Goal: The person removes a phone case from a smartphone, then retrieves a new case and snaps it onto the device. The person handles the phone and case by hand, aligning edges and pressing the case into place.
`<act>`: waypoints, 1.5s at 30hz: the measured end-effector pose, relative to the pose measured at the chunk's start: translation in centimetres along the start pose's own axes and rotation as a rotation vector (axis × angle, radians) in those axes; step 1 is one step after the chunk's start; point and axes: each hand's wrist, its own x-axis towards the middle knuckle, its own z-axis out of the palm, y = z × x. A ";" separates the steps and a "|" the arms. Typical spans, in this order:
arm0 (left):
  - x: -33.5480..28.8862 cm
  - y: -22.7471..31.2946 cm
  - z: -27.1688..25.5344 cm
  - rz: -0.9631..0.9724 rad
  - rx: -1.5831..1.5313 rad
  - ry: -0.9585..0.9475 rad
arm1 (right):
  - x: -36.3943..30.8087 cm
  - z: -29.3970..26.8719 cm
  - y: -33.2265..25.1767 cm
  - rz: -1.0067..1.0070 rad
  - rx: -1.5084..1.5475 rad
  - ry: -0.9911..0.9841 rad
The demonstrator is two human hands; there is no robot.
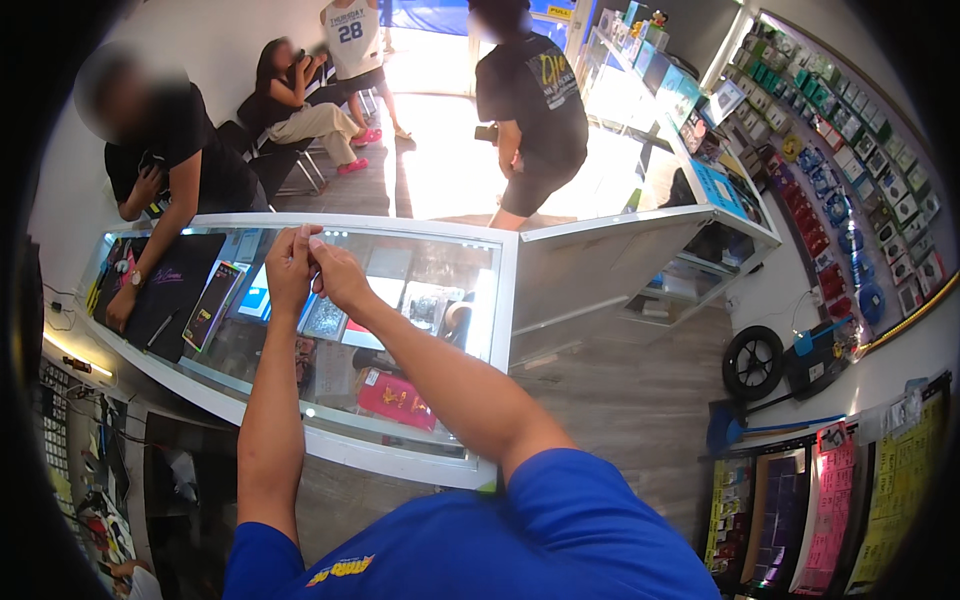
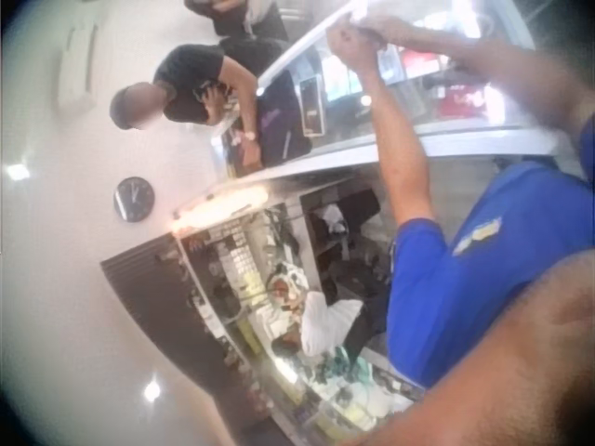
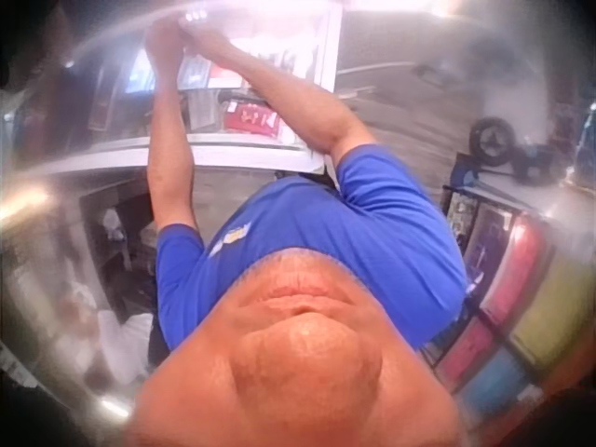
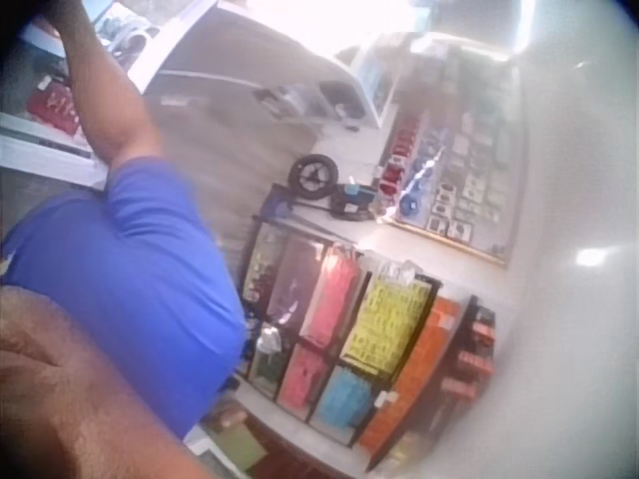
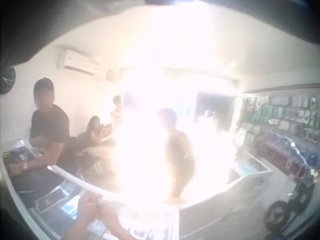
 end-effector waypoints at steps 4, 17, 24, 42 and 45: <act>0.1 -0.3 0.0 -0.012 -0.026 0.012 | 0.2 0.0 0.4 -0.002 0.002 -0.004; -0.1 -0.6 0.0 -0.185 -0.211 -0.020 | 0.0 0.2 0.2 0.010 0.011 -0.008; -0.1 -1.2 0.4 -0.164 -0.201 -0.009 | 0.3 -0.4 0.9 0.031 0.008 -0.027; 0.1 -1.9 0.5 -0.082 -0.189 0.006 | -0.1 -0.3 0.2 0.034 -0.039 -0.040; -0.1 -1.4 0.4 -0.148 -0.223 -0.015 | -0.1 -0.2 0.4 0.027 -0.044 -0.032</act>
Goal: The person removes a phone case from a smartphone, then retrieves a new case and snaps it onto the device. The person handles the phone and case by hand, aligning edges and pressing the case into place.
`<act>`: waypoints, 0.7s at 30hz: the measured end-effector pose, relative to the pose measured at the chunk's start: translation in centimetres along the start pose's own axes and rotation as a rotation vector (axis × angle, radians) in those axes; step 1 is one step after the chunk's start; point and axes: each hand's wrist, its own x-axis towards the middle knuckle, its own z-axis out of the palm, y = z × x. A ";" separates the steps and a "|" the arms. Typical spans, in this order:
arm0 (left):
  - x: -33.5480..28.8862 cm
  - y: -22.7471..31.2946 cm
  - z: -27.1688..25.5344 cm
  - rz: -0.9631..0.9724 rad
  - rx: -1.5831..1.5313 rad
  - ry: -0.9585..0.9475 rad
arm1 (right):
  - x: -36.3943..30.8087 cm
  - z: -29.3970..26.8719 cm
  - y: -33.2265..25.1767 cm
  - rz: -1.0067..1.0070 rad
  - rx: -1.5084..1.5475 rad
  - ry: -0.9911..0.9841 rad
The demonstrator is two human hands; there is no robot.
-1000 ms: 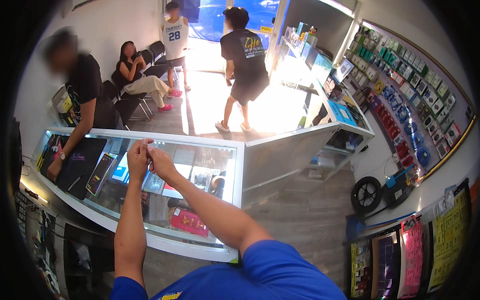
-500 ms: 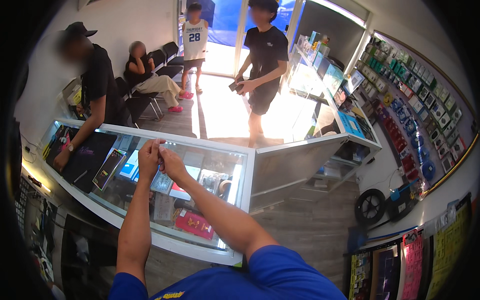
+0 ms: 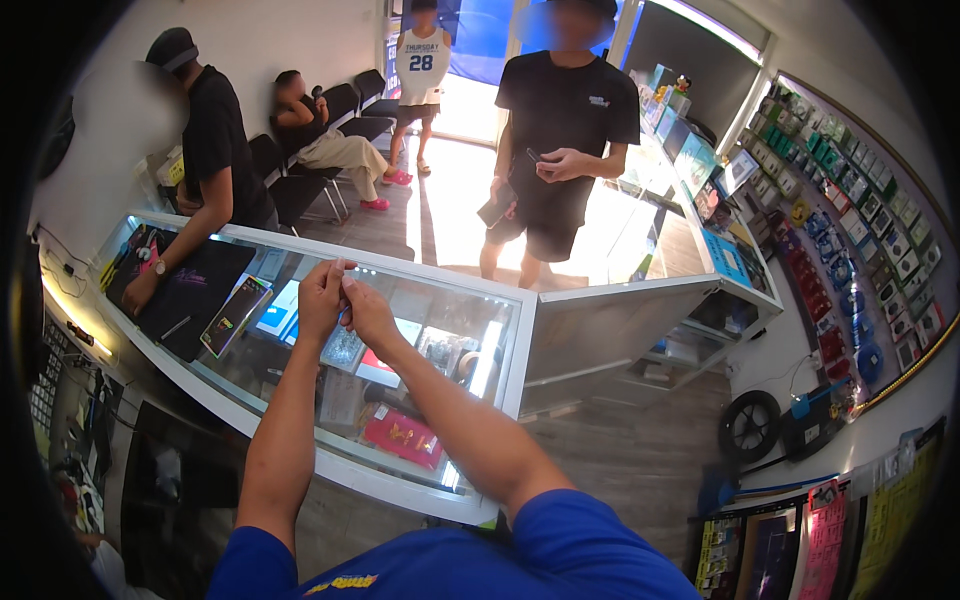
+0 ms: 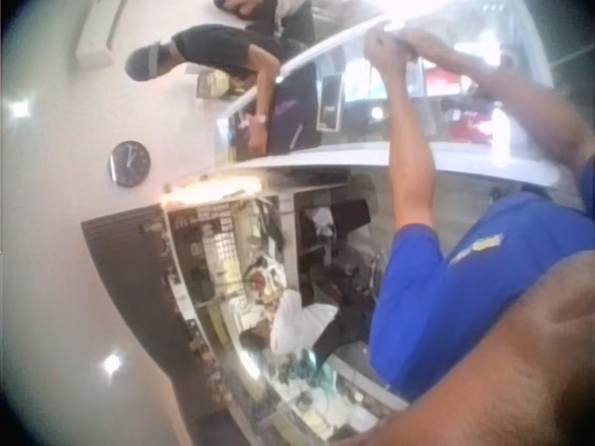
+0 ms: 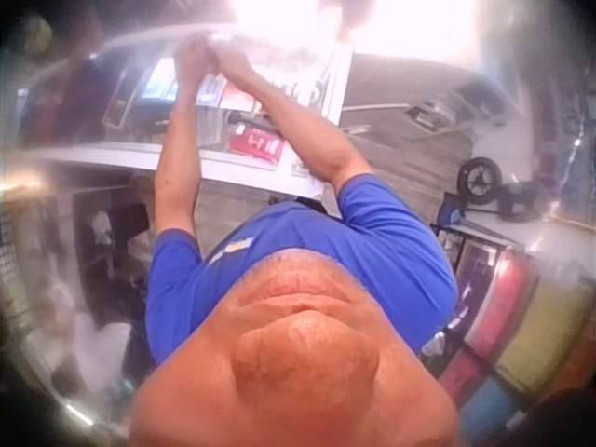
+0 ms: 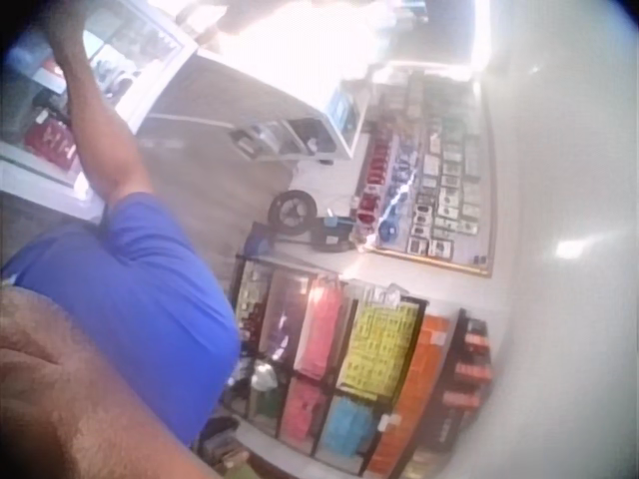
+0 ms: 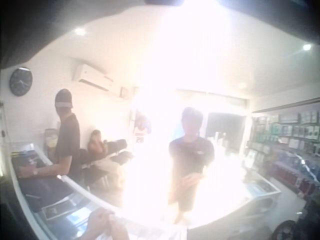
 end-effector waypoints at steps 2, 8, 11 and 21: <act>0.0 0.8 0.1 -0.022 0.011 -0.002 | 0.2 -0.4 0.2 -0.019 -0.020 -0.006; 0.0 0.5 -0.3 -0.023 0.053 0.008 | 0.1 0.1 -0.1 -0.010 0.001 -0.011; -0.1 0.8 -0.3 -0.055 0.029 0.007 | 0.0 0.3 -0.2 0.000 0.017 -0.011; -0.1 1.3 -0.2 -0.045 0.036 0.001 | 0.1 0.0 0.3 -0.022 -0.114 -0.020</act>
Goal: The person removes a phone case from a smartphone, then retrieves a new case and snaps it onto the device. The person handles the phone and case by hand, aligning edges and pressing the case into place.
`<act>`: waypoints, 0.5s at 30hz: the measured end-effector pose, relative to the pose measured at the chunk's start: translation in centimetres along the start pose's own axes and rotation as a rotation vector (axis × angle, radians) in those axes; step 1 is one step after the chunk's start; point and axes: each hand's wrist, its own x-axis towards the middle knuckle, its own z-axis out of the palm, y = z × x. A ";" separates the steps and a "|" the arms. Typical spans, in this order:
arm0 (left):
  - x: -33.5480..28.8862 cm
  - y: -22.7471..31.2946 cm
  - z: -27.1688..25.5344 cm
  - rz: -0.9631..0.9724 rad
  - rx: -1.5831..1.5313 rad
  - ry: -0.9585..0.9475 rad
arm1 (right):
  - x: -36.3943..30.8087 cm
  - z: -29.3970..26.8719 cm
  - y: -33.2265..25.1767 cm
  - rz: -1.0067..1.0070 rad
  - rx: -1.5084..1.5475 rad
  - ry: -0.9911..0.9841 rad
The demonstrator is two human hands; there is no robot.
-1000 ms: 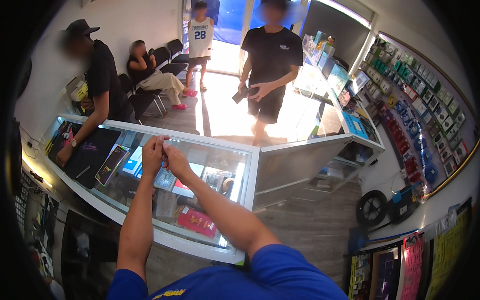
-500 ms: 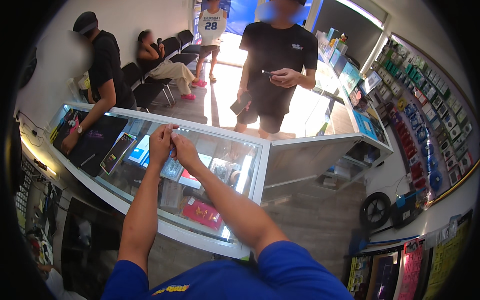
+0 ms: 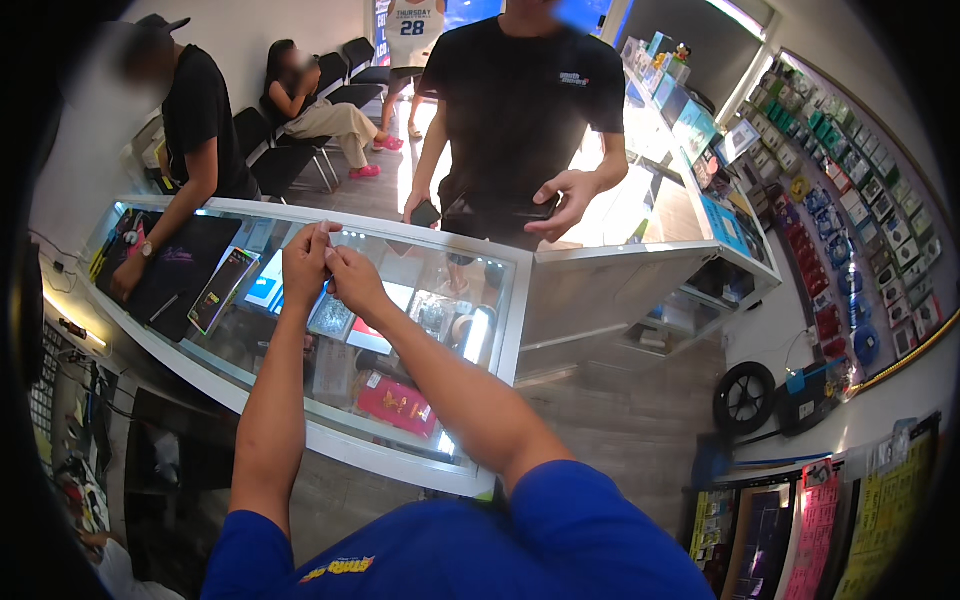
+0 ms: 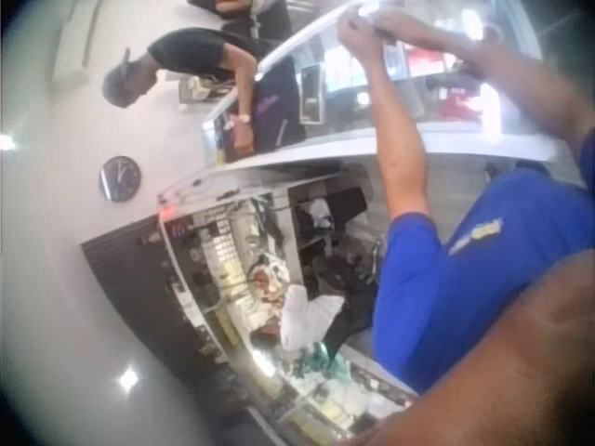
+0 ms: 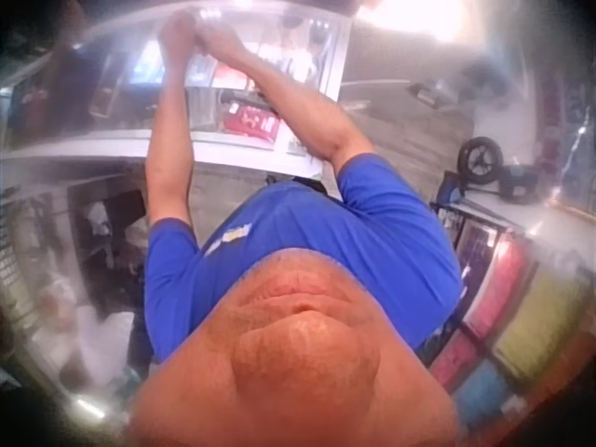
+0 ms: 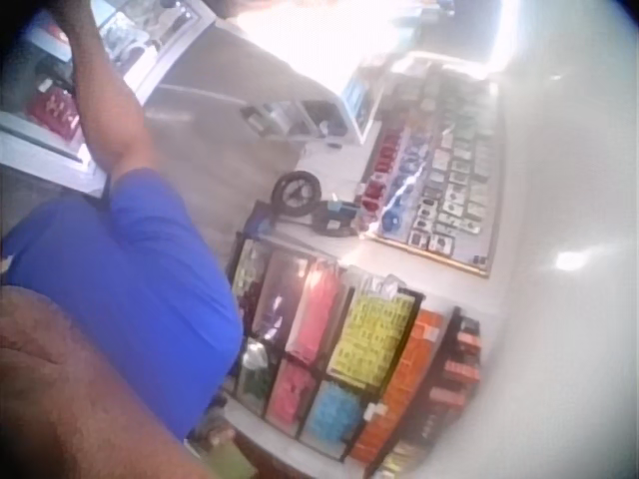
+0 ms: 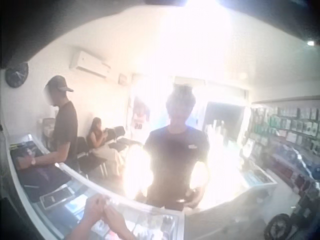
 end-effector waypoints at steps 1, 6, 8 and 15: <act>0.1 -0.2 0.0 0.009 0.012 0.000 | 0.0 0.1 0.0 -0.001 0.001 0.005; 0.3 -0.4 -0.6 0.017 0.033 0.034 | 0.0 0.6 -0.4 -0.009 -0.029 0.015; 0.3 -0.6 -0.4 -0.003 0.020 0.025 | -0.2 0.7 -0.2 -0.014 -0.032 0.029; 0.3 -0.2 -0.2 0.036 0.027 0.016 | 0.0 0.6 0.0 -0.057 -0.092 0.026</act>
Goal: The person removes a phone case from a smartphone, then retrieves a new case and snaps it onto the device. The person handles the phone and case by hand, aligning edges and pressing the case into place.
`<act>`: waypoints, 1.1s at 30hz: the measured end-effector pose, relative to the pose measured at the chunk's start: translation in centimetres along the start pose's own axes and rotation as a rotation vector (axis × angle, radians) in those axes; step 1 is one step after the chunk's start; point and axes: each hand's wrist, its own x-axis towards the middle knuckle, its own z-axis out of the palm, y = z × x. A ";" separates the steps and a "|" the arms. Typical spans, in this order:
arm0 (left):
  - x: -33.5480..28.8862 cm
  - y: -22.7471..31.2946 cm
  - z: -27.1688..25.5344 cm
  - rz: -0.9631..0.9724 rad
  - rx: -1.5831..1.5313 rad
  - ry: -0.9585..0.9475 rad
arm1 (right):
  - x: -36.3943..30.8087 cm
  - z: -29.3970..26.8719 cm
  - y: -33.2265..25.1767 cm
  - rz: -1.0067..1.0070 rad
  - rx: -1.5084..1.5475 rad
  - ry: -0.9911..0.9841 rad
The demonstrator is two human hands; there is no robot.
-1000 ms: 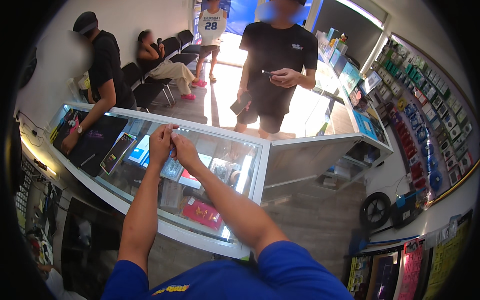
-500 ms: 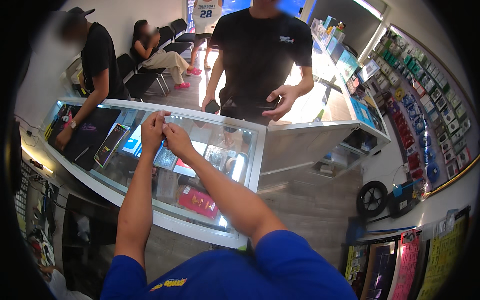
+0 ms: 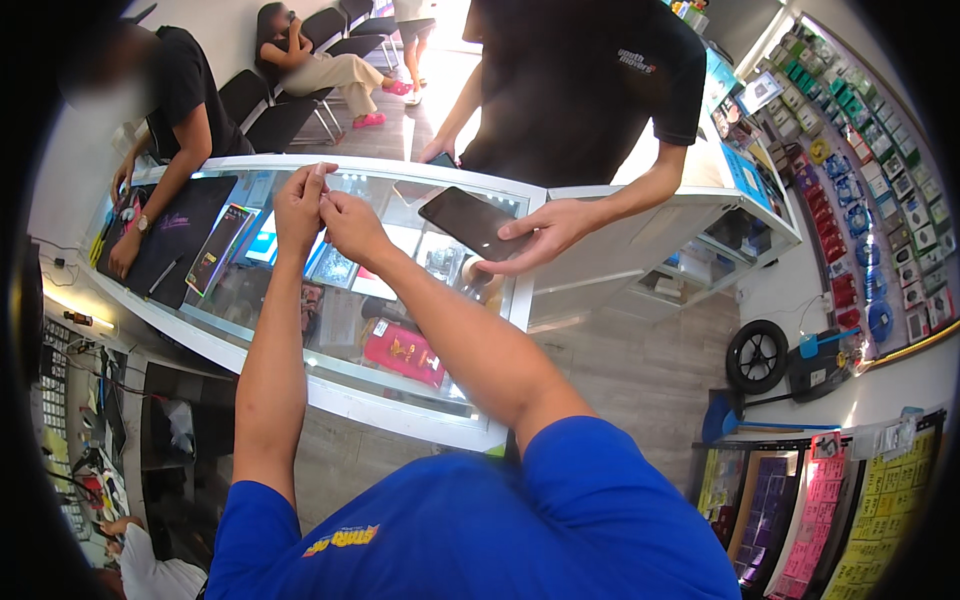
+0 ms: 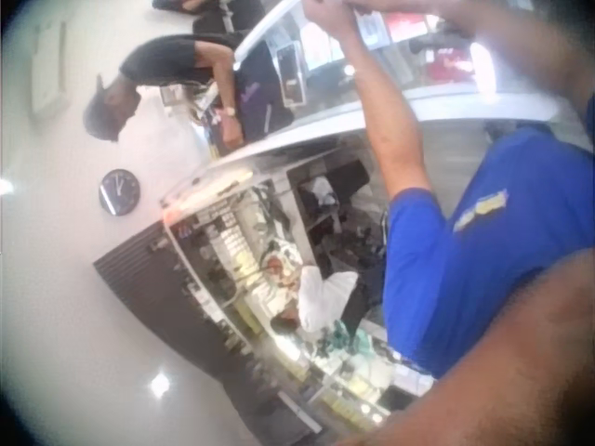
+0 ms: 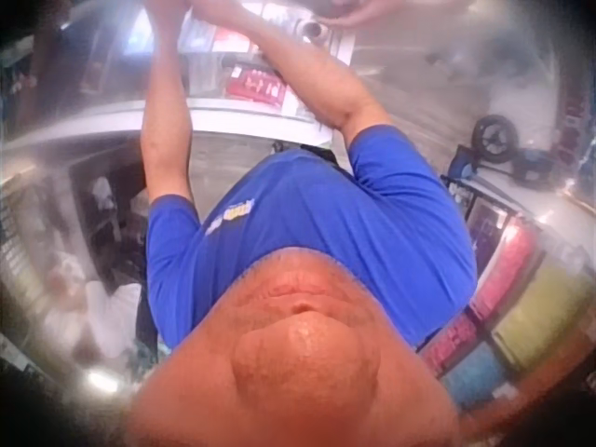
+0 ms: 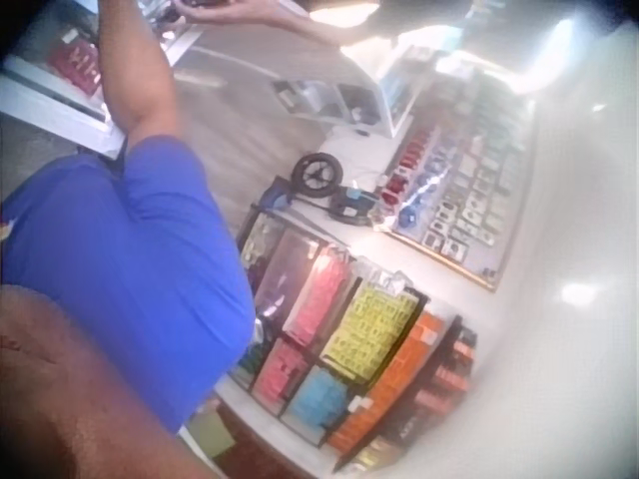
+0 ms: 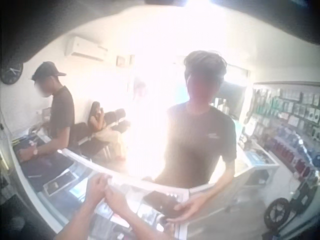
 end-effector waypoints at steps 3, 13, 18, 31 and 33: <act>-0.1 0.3 -0.1 -0.021 -0.026 -0.015 | 0.1 0.1 0.1 0.021 -0.006 0.003; -0.9 2.1 0.2 0.216 0.167 -0.044 | -0.3 -0.1 0.1 0.003 -0.201 -0.035; -1.8 7.3 2.3 0.525 0.337 -0.239 | 0.4 -0.2 2.9 -0.640 -0.487 0.052; -2.6 8.4 7.5 0.692 0.858 -1.033 | -2.0 -0.2 -1.5 -0.264 -0.582 -0.057; -2.3 8.7 7.9 0.702 0.869 -1.111 | -2.3 -0.2 -2.3 -0.178 -0.550 -0.101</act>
